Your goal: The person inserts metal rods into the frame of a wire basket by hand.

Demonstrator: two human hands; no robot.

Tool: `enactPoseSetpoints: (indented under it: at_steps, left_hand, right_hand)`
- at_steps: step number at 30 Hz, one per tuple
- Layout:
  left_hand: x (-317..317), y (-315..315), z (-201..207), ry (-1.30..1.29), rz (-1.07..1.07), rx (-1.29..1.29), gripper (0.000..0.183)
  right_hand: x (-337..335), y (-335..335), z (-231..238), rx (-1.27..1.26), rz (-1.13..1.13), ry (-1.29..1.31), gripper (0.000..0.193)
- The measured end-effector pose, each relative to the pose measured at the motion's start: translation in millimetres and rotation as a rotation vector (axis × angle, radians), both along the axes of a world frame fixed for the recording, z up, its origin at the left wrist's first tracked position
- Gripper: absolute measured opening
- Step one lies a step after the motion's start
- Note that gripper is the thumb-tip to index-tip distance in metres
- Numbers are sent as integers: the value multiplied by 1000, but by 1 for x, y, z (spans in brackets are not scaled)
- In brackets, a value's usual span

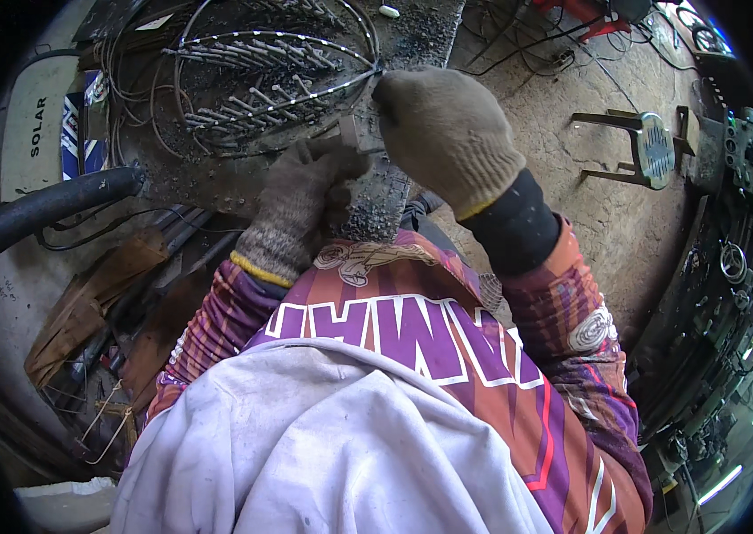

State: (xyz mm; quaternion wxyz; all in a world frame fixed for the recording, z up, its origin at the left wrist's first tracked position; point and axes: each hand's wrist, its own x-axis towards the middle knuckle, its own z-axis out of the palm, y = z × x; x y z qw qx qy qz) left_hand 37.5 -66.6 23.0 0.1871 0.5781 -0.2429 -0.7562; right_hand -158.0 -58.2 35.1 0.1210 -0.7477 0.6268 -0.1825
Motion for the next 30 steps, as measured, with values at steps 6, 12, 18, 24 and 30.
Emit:
enactPoseSetpoints:
  at_steps: [6, 12, 18, 24, 30]
  left_hand:
    - [29, 8, 45, -122, -203, -147, 17]
    - [72, 20, -1, -282, -340, -554, 28]
    - [74, 21, 1, -439, -486, -651, 23]
    - [79, 27, -16, -383, -366, -713, 26]
    - [89, 34, -21, -392, -364, -922, 28]
  right_hand:
    - [13, 29, -16, 149, -25, -355, 17]
    - [34, 35, -16, 256, 35, -224, 18]
    - [-21, -27, -29, -214, -195, -255, 21]
    - [-26, -109, -29, -13, -260, 74, 27]
    - [-30, -106, -59, -182, -324, -40, 30]
